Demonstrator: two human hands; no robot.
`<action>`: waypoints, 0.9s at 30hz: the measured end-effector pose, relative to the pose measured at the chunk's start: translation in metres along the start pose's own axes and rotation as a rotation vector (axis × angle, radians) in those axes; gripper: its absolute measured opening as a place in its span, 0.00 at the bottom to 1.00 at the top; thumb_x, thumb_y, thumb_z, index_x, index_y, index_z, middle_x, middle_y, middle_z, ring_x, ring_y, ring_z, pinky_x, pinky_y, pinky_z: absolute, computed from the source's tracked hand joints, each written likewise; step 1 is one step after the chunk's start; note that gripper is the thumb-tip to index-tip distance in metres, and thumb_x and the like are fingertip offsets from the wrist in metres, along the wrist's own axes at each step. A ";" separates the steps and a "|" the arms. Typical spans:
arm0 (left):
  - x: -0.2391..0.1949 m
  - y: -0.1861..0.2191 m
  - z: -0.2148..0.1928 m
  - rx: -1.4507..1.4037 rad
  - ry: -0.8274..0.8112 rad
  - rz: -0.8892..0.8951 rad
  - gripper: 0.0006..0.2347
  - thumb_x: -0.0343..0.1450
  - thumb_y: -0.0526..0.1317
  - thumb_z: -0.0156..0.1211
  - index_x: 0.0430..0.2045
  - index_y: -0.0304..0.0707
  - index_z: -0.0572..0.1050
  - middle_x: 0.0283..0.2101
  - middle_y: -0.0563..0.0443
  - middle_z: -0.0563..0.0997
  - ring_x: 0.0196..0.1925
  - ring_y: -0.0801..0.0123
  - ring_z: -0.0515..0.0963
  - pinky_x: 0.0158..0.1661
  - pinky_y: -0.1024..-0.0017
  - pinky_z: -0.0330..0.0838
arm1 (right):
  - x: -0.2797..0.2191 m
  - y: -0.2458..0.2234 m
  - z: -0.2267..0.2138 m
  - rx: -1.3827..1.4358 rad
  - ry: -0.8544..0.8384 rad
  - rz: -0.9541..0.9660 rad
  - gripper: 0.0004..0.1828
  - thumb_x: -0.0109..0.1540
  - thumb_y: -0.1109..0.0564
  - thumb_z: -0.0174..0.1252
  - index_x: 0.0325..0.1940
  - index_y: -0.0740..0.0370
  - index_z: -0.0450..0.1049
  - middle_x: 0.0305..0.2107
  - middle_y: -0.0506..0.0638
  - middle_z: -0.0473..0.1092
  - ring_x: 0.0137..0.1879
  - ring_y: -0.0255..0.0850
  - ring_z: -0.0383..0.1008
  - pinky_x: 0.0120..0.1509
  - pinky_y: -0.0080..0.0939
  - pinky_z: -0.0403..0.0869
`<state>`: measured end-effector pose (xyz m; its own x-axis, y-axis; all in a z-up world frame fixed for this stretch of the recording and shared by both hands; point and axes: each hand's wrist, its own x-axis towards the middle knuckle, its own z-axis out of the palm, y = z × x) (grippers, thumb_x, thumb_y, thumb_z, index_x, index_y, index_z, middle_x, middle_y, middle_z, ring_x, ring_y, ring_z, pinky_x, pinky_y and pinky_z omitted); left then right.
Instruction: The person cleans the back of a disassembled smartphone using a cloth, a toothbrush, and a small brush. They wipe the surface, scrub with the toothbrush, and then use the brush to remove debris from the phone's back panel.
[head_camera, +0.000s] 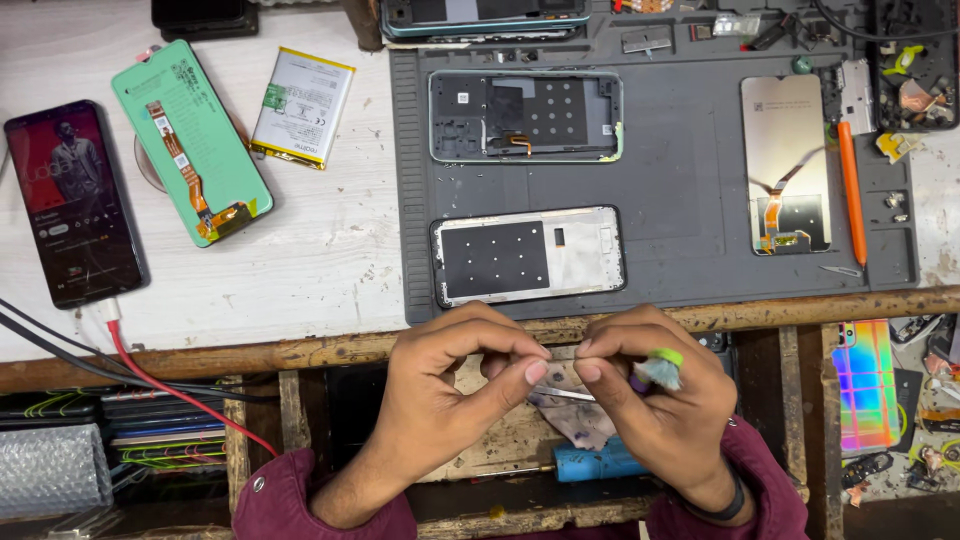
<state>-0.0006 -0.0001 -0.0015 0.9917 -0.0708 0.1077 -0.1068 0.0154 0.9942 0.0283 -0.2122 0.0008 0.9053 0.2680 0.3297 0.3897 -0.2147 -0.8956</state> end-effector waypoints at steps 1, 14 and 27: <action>-0.001 -0.001 0.000 -0.007 0.004 -0.008 0.04 0.69 0.31 0.71 0.35 0.34 0.83 0.35 0.53 0.83 0.32 0.82 0.75 0.33 0.82 0.71 | 0.000 -0.001 0.000 0.006 -0.007 0.006 0.07 0.61 0.63 0.67 0.42 0.66 0.77 0.36 0.52 0.76 0.38 0.31 0.75 0.38 0.28 0.72; -0.007 -0.005 -0.003 0.193 0.266 0.257 0.06 0.67 0.31 0.74 0.33 0.33 0.83 0.35 0.51 0.83 0.32 0.79 0.82 0.29 0.82 0.76 | -0.009 -0.011 0.011 -0.200 0.116 -0.006 0.17 0.67 0.64 0.47 0.56 0.74 0.74 0.33 0.50 0.72 0.37 0.32 0.72 0.39 0.30 0.71; -0.010 -0.003 -0.005 0.233 0.277 0.337 0.08 0.67 0.33 0.75 0.36 0.34 0.83 0.35 0.51 0.82 0.35 0.76 0.85 0.32 0.81 0.80 | -0.016 -0.005 0.021 -0.026 -0.210 0.019 0.12 0.68 0.62 0.57 0.52 0.73 0.76 0.33 0.55 0.80 0.39 0.37 0.85 0.40 0.32 0.83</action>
<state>-0.0098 0.0053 -0.0052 0.8779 0.1678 0.4485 -0.4064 -0.2343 0.8831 0.0082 -0.1957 -0.0062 0.8582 0.4534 0.2406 0.3796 -0.2453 -0.8920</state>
